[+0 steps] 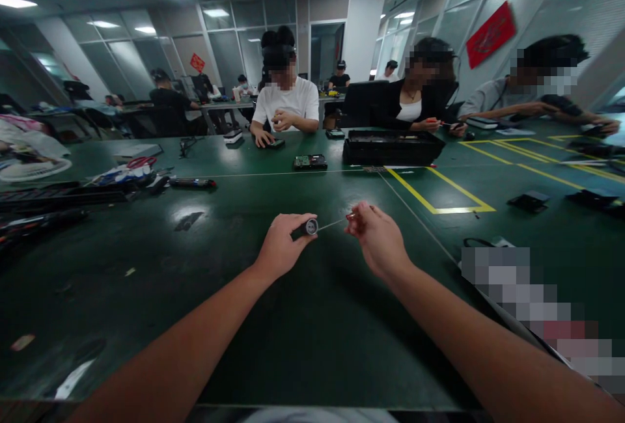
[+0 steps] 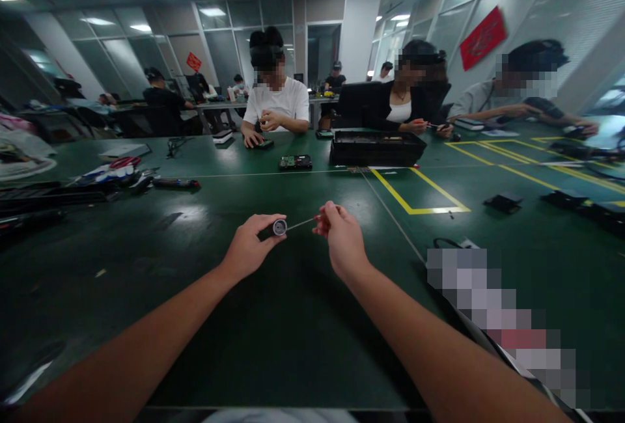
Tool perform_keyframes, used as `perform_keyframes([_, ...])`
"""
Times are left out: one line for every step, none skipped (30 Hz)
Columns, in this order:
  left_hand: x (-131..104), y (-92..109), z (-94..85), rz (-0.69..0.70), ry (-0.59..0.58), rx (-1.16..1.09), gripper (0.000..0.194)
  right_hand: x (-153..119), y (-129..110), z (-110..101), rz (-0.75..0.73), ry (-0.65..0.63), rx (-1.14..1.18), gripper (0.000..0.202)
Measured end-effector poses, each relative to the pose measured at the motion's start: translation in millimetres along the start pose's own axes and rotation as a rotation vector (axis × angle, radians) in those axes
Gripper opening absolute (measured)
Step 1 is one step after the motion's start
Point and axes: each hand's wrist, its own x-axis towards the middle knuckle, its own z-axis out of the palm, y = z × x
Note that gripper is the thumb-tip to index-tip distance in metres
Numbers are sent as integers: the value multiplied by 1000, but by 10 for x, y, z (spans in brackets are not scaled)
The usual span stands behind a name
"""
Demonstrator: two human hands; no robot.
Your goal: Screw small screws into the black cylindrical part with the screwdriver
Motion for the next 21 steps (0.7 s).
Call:
perform_keyframes([7, 0, -5, -12, -7, 7, 38, 33, 47, -9, 43, 31, 43, 30])
perform_keyframes([11, -5, -6, -36, -19, 11, 39, 55, 83, -16, 58, 65, 68, 29])
perform_keyframes([13, -14, -3, -60, -34, 12, 39, 67, 107, -19, 54, 96, 84, 27])
perform_keyframes([13, -23, 1, -78, -52, 13, 40, 68, 117, -19, 48, 109, 88, 27])
perform_keyframes([10, -31, 7, -87, -65, 13, 40, 58, 114, -14, 30, 118, 80, 26])
perform_keyframes([7, -35, 11, -89, -73, 13, 40, 41, 98, -7, 6, 118, 61, 26])
perform_keyframes([4, -34, 15, -88, -76, 14, 40, 19, 74, 2, -23, 122, 29, 26])
perform_keyframes([2, -29, 18, -84, -77, 19, 40, -6, 45, 12, -59, 118, -11, 25])
perform_keyframes([0, -19, 19, -80, -79, 28, 39, -31, 13, 19, -102, 119, -55, 25])
perform_keyframes([-1, -6, 18, -76, -82, 37, 39, -56, -17, 24, -145, 116, -108, 25])
perform_keyframes([-2, 8, 17, -75, -85, 46, 39, -80, -45, 27, -185, 95, -161, 25])
perform_keyframes([-2, 21, 16, -75, -89, 54, 39, -102, -69, 27, -223, 77, -216, 24])
perform_keyframes([-2, 33, 13, -74, -90, 59, 39, -123, -91, 24, -257, 53, -270, 24])
perform_keyframes([-2, 42, 11, -72, -90, 61, 40, -141, -110, 21, -289, 29, -324, 23])
perform_keyframes([-3, 49, 9, -71, -91, 63, 40, -158, -129, 17, -319, 6, -376, 23])
perform_keyframes([-4, 53, 8, -71, -91, 64, 39, -171, -149, 14, -349, -12, -426, 22])
perform_keyframes([-4, 54, 7, -72, -91, 62, 39, -183, -169, 12, -379, -27, -472, 21])
perform_keyframes([-5, 55, 6, -75, -92, 60, 39, -191, -189, 12, -407, -36, -511, 20])
perform_keyframes([-5, 54, 5, -79, -94, 57, 39, -198, -208, 13, -430, -43, -541, 19])
perform_keyframes([-6, 54, 4, -82, -97, 55, 39, -202, -225, 15, -448, -49, -565, 18])
perform_keyframes([-5, 53, 4, -84, -100, 55, 39, -205, -238, 18, -461, -54, -581, 18])
